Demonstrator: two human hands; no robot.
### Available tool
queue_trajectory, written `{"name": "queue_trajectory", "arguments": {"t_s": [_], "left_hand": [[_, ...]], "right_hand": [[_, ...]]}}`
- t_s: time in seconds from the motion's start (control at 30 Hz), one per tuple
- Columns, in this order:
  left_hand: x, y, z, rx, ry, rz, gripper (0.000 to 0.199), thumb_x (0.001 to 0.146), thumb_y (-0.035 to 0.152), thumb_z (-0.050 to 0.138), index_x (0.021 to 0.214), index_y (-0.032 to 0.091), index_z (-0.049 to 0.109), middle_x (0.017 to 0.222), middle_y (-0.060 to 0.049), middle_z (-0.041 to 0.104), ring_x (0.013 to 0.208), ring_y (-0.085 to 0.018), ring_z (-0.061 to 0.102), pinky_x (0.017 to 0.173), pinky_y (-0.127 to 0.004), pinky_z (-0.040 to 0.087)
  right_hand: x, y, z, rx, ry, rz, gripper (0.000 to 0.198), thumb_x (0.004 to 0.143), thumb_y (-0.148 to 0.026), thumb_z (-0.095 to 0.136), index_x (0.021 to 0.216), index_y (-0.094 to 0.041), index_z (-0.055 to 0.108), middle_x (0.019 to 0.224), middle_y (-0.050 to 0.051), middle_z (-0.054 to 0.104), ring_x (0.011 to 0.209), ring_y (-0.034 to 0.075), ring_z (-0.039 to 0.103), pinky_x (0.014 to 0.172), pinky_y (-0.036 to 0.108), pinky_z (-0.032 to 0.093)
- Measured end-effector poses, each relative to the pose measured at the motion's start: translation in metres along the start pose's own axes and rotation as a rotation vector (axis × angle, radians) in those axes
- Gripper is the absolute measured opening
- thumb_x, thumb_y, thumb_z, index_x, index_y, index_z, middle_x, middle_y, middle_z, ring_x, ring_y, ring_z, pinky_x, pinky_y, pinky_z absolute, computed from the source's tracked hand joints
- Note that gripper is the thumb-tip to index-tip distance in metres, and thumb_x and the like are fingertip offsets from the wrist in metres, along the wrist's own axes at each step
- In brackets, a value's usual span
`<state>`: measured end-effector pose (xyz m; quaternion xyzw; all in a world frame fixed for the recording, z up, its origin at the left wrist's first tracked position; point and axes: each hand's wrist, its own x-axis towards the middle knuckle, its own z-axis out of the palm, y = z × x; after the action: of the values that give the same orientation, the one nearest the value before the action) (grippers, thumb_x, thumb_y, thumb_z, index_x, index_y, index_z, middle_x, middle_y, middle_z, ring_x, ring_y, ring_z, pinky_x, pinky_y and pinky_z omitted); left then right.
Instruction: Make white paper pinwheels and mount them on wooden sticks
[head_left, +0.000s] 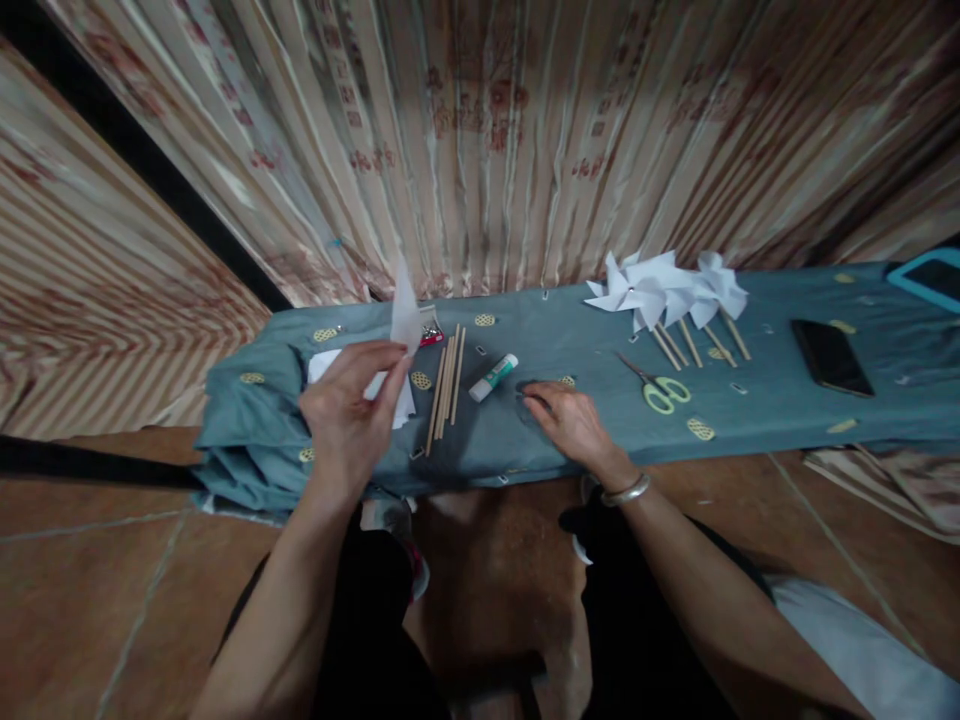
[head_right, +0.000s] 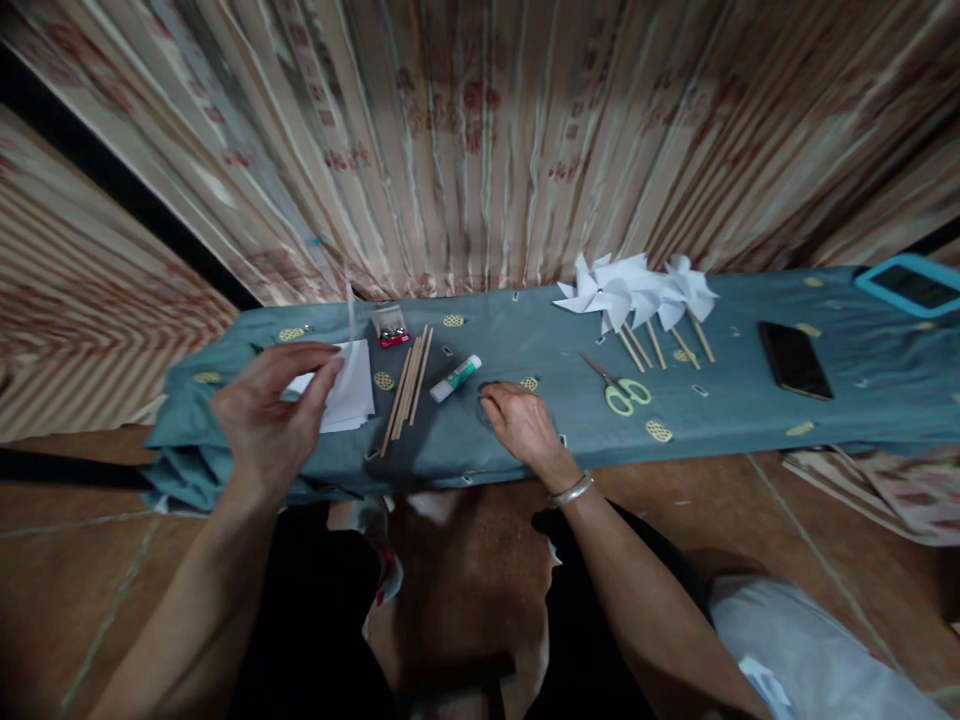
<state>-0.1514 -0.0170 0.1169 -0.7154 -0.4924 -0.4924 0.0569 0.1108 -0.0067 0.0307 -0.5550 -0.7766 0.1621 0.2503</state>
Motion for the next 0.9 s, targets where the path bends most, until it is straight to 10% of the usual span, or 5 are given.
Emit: {"name": "queue_trajectory", "arguments": {"t_s": [0.27, 0.47, 0.9], "left_hand": [[-0.041, 0.061, 0.072, -0.077, -0.372, 0.438, 0.015, 0.091, 0.014, 0.051, 0.096, 0.012, 0.065, 0.095, -0.008, 0.072, 0.086, -0.017, 0.067, 0.077, -0.029, 0.056], [-0.059, 0.07, 0.11, -0.206, -0.5, 0.432, 0.02, 0.091, 0.027, 0.054, 0.104, 0.014, 0.063, 0.107, -0.01, 0.069, 0.099, -0.02, 0.064, 0.088, -0.036, 0.055], [-0.033, -0.019, 0.137, 0.132, -0.639, 0.018, 0.046, 0.082, 0.008, 0.045, 0.126, 0.017, 0.056, 0.124, -0.011, 0.061, 0.116, -0.026, 0.054, 0.105, -0.045, 0.043]], "right_hand": [[-0.015, 0.02, -0.032, 1.165, 0.155, 0.617, 0.058, 0.075, -0.073, 0.052, 0.097, -0.02, 0.064, 0.084, 0.008, 0.074, 0.07, 0.018, 0.069, 0.062, 0.029, 0.054], [-0.019, 0.065, -0.036, 0.969, 0.202, 0.653, 0.048, 0.047, -0.053, 0.083, 0.073, -0.018, 0.062, 0.057, -0.002, 0.064, 0.048, 0.01, 0.053, 0.047, 0.022, 0.043], [-0.016, 0.098, -0.039, 0.442, 0.179, 0.443, 0.029, 0.077, -0.048, 0.058, 0.073, -0.019, 0.06, 0.055, -0.002, 0.056, 0.05, 0.011, 0.045, 0.051, 0.023, 0.035]]}}
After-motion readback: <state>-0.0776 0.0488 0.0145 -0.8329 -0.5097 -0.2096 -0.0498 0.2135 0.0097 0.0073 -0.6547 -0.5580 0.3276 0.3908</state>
